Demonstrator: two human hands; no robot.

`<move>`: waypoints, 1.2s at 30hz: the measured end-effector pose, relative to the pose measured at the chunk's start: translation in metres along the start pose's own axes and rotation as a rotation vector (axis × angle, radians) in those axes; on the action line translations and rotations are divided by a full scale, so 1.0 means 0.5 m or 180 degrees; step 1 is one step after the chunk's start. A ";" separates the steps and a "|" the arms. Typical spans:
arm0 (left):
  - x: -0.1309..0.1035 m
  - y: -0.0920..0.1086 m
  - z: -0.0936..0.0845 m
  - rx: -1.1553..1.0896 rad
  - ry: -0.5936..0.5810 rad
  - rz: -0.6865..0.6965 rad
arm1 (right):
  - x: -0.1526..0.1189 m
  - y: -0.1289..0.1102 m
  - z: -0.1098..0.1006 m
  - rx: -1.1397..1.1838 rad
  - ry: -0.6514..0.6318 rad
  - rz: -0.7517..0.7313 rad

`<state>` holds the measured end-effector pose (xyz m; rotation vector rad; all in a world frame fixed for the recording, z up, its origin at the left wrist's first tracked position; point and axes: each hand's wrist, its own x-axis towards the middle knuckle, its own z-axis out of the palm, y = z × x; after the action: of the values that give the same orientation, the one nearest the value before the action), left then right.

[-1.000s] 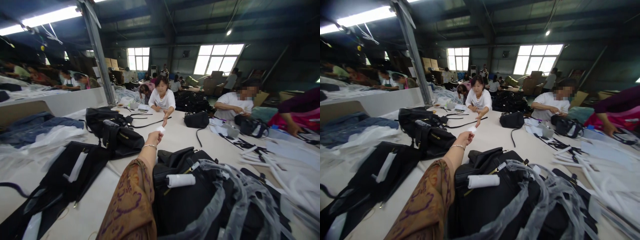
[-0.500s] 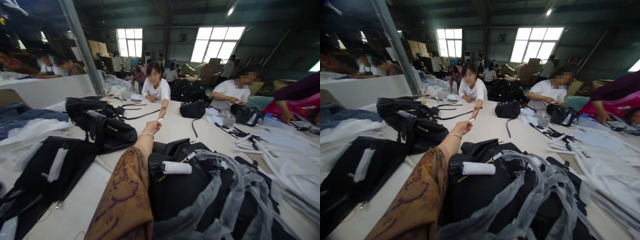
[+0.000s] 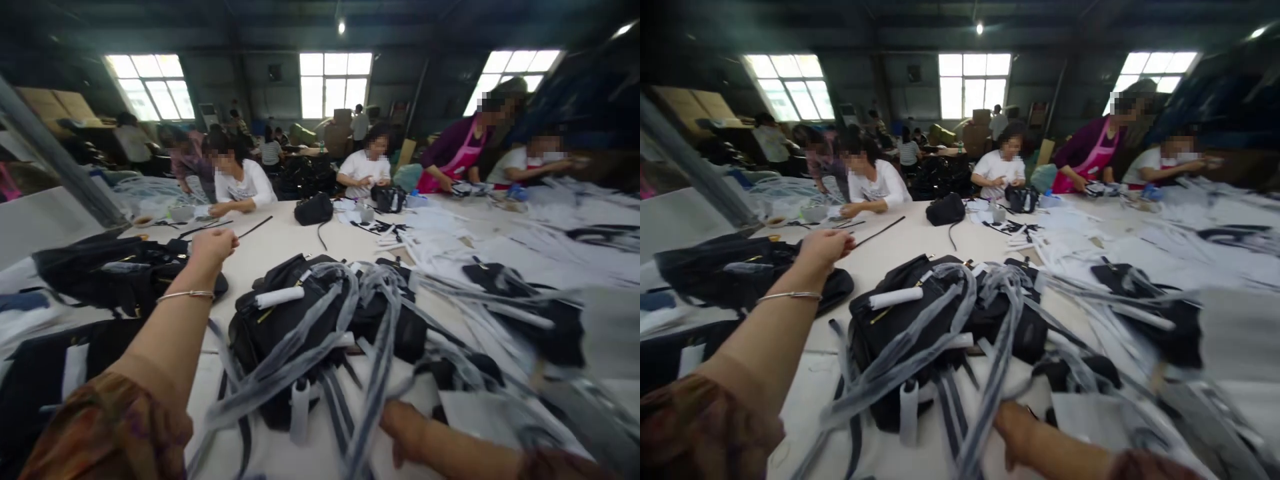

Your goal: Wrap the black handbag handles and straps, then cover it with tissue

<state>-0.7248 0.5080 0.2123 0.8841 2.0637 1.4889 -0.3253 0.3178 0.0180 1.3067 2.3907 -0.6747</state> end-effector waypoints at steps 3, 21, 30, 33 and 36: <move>-0.147 0.063 0.000 0.0046 -0.0519 0.0503 | -0.064 -0.019 0.031 -0.0489 -0.0363 0.0054; -1.127 -0.207 0.166 0.0509 -0.2382 -0.0481 | -0.456 0.318 -0.019 0.1635 0.1049 0.0129; -1.225 -0.273 0.270 0.0106 -0.2220 -0.0713 | -0.540 0.379 0.086 0.0968 0.0602 -0.0302; -1.277 -0.304 0.290 -0.0179 -0.2487 -0.0837 | -0.547 0.396 0.086 0.1016 0.0545 -0.0615; -1.313 -0.325 0.297 -0.0026 -0.2253 -0.0855 | -0.512 0.425 0.028 0.1232 0.0907 -0.0693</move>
<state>-0.2058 0.1009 0.0022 0.9161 1.5648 0.8668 -0.0099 0.2316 0.0816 1.3760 2.7592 -1.1280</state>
